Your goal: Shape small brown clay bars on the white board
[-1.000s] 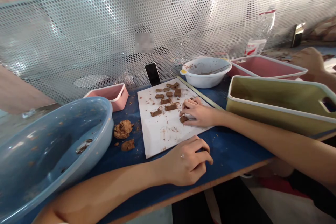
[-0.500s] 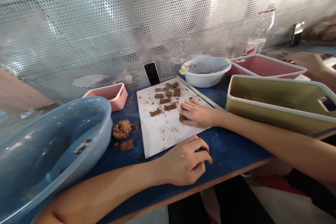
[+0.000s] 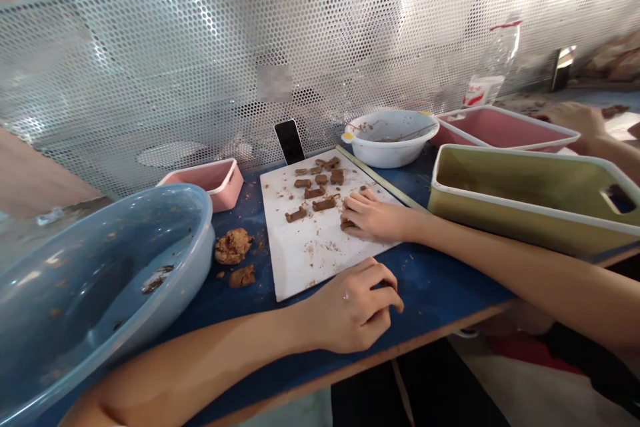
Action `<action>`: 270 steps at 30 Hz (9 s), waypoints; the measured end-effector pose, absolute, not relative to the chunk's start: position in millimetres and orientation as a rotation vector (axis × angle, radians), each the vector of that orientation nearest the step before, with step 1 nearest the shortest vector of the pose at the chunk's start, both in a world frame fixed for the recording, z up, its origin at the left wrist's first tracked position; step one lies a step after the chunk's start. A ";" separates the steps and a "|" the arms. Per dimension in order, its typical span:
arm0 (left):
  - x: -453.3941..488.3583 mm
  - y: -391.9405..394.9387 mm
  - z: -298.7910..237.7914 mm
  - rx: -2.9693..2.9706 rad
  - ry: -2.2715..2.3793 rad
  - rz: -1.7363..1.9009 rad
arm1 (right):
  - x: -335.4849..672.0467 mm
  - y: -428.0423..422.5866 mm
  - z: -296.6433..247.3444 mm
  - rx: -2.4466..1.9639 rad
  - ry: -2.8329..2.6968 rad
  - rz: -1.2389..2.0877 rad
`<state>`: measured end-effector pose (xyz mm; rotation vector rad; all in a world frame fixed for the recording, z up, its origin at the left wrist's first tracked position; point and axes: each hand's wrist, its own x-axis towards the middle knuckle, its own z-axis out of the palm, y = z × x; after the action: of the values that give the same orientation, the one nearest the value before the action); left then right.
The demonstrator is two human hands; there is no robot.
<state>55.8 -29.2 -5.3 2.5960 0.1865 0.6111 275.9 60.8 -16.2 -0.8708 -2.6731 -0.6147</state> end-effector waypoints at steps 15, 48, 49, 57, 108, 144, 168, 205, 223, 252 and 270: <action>55.8 -28.9 -7.0 2.605 0.164 0.634 | 285.9 75.1 -24.3 -1.197 -2.525 -0.283; 56.2 -28.8 -5.2 2.590 0.141 0.713 | 282.4 61.8 -12.9 -1.132 -2.421 0.257; 56.1 -28.8 -5.3 2.591 0.146 0.701 | 283.2 61.3 -12.6 -1.083 -2.444 0.250; 55.8 -28.5 -8.2 2.589 0.160 0.658 | 295.7 55.3 -3.3 -0.850 -2.583 0.149; 55.9 -29.3 -5.8 2.611 0.161 0.655 | 294.5 50.5 -6.8 -1.021 -2.500 -0.030; 56.1 -28.9 -6.4 2.604 0.167 0.634 | 290.0 45.8 2.1 -1.009 -2.679 -0.010; 55.4 -28.6 -5.5 2.610 0.178 0.606 | 295.8 47.5 2.1 -0.839 -2.645 -0.068; 55.7 -29.2 -4.9 2.591 0.170 0.666 | 296.8 47.3 3.3 -0.860 -2.605 -0.212; 56.0 -29.1 -4.7 2.593 0.154 0.671 | 292.1 51.7 -8.4 -0.890 -2.588 -0.229; 55.5 -29.4 -2.2 2.583 0.175 0.637 | 285.0 63.0 -10.9 -1.252 -2.397 0.054; 55.6 -28.7 -2.2 2.577 0.169 0.649 | 273.2 57.8 -10.6 -1.279 -2.345 0.050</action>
<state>55.6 -28.7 -2.2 2.5769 0.1694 0.6485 273.2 57.8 -10.6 -1.2787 -2.3451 0.0504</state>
